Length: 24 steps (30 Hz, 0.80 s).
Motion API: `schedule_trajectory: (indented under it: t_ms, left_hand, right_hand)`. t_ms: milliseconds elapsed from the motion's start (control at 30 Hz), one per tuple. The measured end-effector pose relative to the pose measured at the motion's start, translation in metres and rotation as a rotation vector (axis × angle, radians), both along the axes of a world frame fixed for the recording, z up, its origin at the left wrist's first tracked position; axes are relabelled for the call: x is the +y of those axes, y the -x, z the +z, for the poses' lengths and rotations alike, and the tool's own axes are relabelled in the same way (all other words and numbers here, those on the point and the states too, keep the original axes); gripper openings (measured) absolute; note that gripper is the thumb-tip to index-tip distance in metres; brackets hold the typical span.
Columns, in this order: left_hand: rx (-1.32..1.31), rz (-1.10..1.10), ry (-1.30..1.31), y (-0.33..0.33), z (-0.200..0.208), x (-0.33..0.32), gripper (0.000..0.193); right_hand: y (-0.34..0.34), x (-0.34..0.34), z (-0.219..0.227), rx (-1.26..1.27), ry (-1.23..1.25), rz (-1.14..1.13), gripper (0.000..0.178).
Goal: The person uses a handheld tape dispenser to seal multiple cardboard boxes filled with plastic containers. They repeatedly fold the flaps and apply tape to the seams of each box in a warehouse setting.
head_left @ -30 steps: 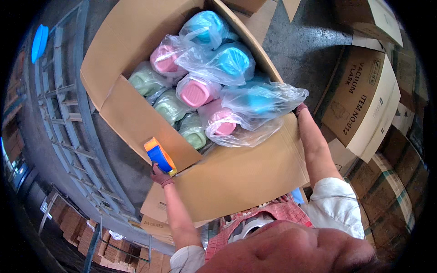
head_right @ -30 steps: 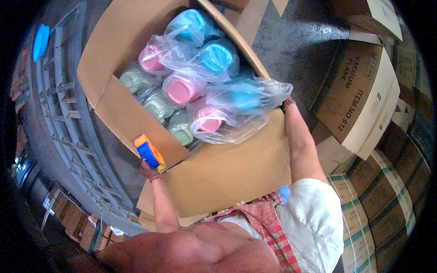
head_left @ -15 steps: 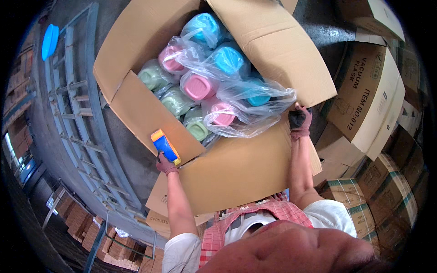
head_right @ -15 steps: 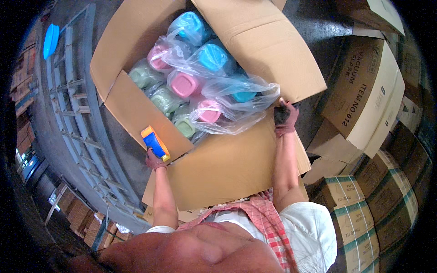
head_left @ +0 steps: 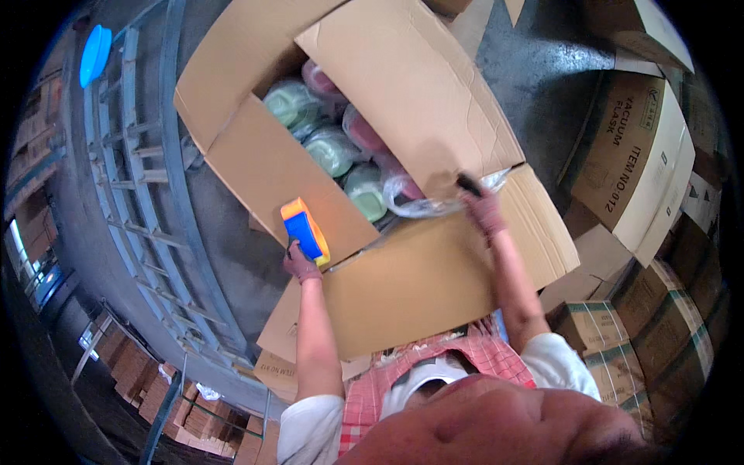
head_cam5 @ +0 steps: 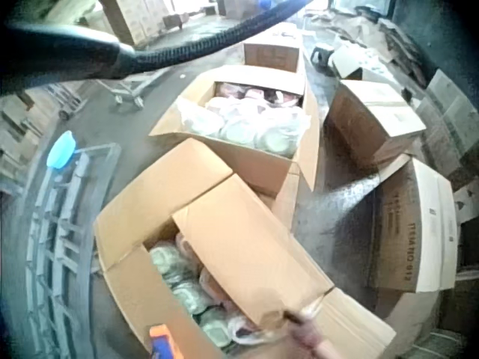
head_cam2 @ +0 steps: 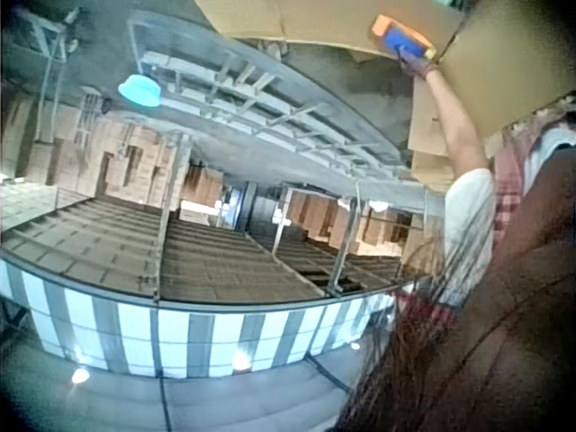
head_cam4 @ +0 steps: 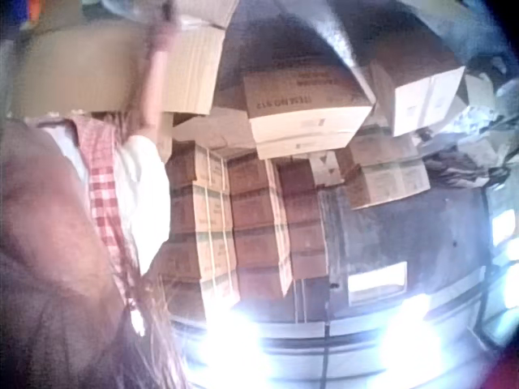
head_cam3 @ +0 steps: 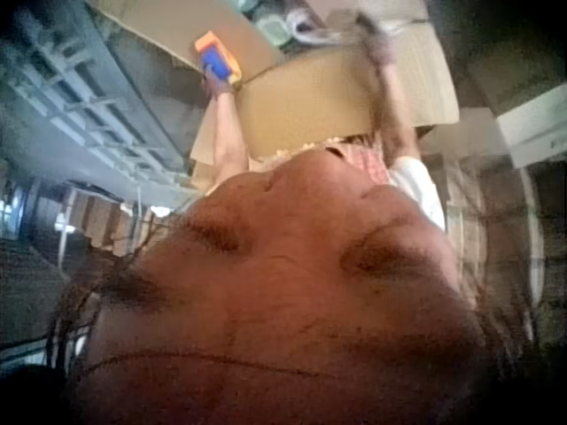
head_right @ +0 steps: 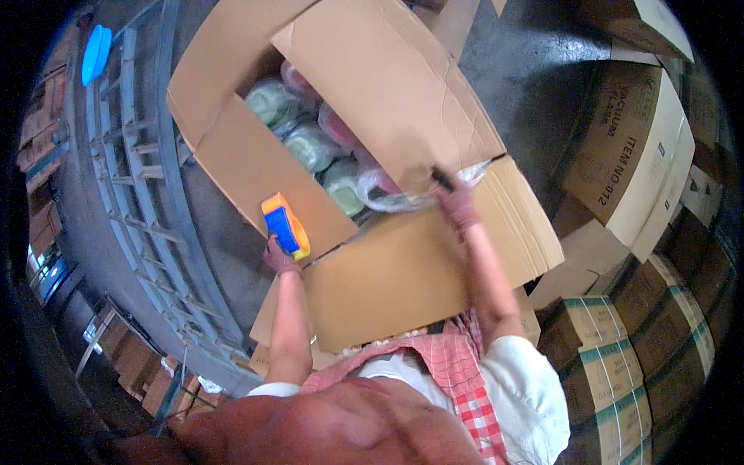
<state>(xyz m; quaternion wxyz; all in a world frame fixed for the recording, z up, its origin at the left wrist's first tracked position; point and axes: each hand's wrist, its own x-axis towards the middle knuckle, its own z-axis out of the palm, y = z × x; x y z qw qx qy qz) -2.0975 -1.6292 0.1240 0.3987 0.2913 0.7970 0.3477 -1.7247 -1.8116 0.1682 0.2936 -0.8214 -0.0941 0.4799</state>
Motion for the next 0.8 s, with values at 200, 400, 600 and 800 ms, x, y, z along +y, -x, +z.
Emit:
schedule_trajectory:
  t_ms: [200, 400, 600, 800]
  left_hand:
    - [-0.153, 0.097, -0.030, 0.035, -0.013, -0.004, 0.021]
    - [-0.213, -0.036, 0.124, 0.052, 0.004, 0.030, 0.026]
    - [-1.079, -0.087, -0.095, 0.036, 0.161, 0.107, 0.065]
    - [-0.525, -0.528, -0.130, -0.039, 0.097, 0.046, 0.051]
  right_hand:
    - [-0.120, -0.155, 0.098, -0.620, 0.456, -0.228, 0.021]
    - [-0.054, -0.307, 0.019, -0.318, 0.214, 1.160, 0.036]
    - [-0.090, 0.007, -0.002, 0.614, -0.448, 0.013, 0.032]
    - [-0.095, 0.180, -0.109, 0.782, -0.205, -0.354, 0.032]
